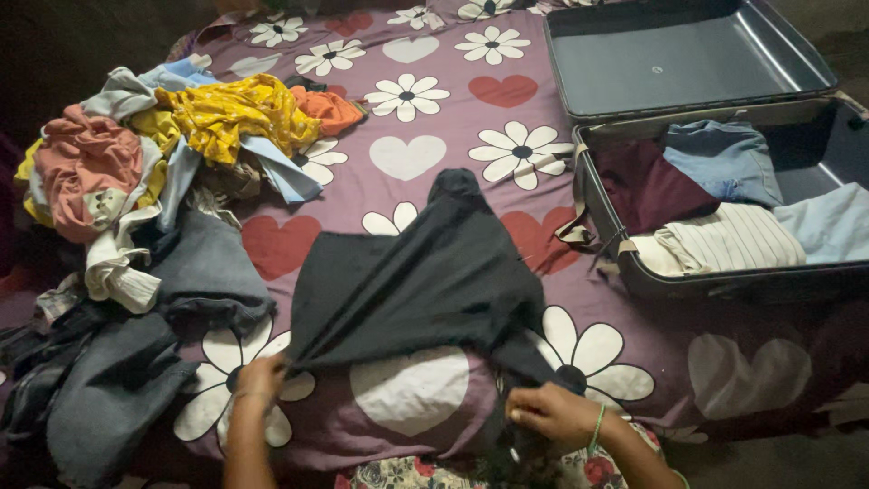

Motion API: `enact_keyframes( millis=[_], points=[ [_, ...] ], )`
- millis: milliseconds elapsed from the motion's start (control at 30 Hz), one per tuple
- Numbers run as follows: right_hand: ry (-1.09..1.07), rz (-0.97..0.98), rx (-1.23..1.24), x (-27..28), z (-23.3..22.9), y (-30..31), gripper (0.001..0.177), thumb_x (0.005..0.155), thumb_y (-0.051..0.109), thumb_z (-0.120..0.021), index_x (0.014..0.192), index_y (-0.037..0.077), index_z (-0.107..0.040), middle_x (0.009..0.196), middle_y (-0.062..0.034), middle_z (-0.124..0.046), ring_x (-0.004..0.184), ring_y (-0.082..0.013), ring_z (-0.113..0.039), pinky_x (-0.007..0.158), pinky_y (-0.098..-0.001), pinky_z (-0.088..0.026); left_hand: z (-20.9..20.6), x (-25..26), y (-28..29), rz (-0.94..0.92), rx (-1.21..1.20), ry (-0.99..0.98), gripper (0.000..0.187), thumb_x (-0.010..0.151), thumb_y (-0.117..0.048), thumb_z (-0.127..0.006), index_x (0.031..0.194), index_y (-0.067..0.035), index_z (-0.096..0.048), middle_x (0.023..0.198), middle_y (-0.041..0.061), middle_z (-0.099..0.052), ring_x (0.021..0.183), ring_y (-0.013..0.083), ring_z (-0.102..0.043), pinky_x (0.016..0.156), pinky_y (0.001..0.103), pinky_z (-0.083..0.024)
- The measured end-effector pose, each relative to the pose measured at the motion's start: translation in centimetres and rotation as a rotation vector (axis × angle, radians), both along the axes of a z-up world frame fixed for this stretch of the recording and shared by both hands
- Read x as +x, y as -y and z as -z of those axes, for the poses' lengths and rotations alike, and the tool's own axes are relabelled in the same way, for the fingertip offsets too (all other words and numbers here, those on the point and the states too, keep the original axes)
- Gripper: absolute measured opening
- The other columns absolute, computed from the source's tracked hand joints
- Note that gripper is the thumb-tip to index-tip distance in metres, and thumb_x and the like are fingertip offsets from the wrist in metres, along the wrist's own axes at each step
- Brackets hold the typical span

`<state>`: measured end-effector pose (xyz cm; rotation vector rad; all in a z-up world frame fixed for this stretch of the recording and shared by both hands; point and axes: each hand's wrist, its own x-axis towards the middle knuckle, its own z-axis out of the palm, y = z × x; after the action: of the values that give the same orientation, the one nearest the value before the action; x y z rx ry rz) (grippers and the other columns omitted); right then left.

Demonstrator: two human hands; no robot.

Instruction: The person folds a black shirt on a bed and places it into an open suitcase.

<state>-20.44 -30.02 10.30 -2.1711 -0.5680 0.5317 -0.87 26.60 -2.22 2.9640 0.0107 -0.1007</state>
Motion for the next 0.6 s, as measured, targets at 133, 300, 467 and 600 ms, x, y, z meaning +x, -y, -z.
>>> enact_keyframes(
  millis=[133, 300, 467, 600],
  points=[
    [-0.131, -0.192, -0.073, -0.5, -1.6, -0.1, 0.022, 0.104, 0.026, -0.057, 0.112, 0.009, -0.067, 0.098, -0.0073, -0.075, 0.091, -0.0257, -0.072, 0.080, -0.0383, -0.054, -3.8, -4.8, -3.3, -0.296, 0.001, -0.370, 0.029, 0.089, -0.018, -0.071, 0.114, -0.029, -0.081, 0.114, 0.009, -0.078, 0.108, 0.0290, -0.075, 0.097, 0.041, -0.058],
    [-0.397, 0.181, 0.269, 3.7, 2.6, 2.0, 0.027, 0.100, 0.027, -0.057, 0.114, 0.008, -0.070, 0.087, -0.0030, -0.073, 0.081, -0.0140, -0.072, 0.074, -0.0306, -0.058, -7.0, -5.0, 1.4, -0.228, -0.121, -0.007, 0.031, 0.090, -0.020, -0.069, 0.119, -0.026, -0.076, 0.123, 0.009, -0.073, 0.114, 0.0322, -0.069, 0.099, 0.043, -0.054],
    [0.308, 0.832, 0.247, 12.7, 8.3, 5.1, 0.028, 0.095, 0.021, -0.064, 0.119, 0.009, -0.073, 0.102, -0.0028, -0.077, 0.093, -0.0163, -0.073, 0.078, -0.0336, -0.055, -6.8, -1.2, 13.4, 0.100, -0.493, 0.450, 0.025, 0.085, -0.012, -0.069, 0.109, -0.011, -0.077, 0.119, 0.011, -0.075, 0.112, 0.0305, -0.070, 0.101, 0.040, -0.053],
    [0.573, 0.993, 0.041, 17.0, 11.4, 4.4, 0.055, 0.084, 0.019, -0.076, 0.135, 0.011, -0.059, 0.122, -0.0155, -0.066, 0.101, -0.0336, -0.066, 0.088, -0.0434, -0.052, -4.7, -2.8, 24.1, 0.258, -0.112, 0.239, 0.056, 0.087, -0.032, -0.067, 0.140, -0.022, -0.055, 0.156, 0.006, -0.045, 0.145, 0.0326, -0.038, 0.115, 0.052, -0.032]
  ],
)
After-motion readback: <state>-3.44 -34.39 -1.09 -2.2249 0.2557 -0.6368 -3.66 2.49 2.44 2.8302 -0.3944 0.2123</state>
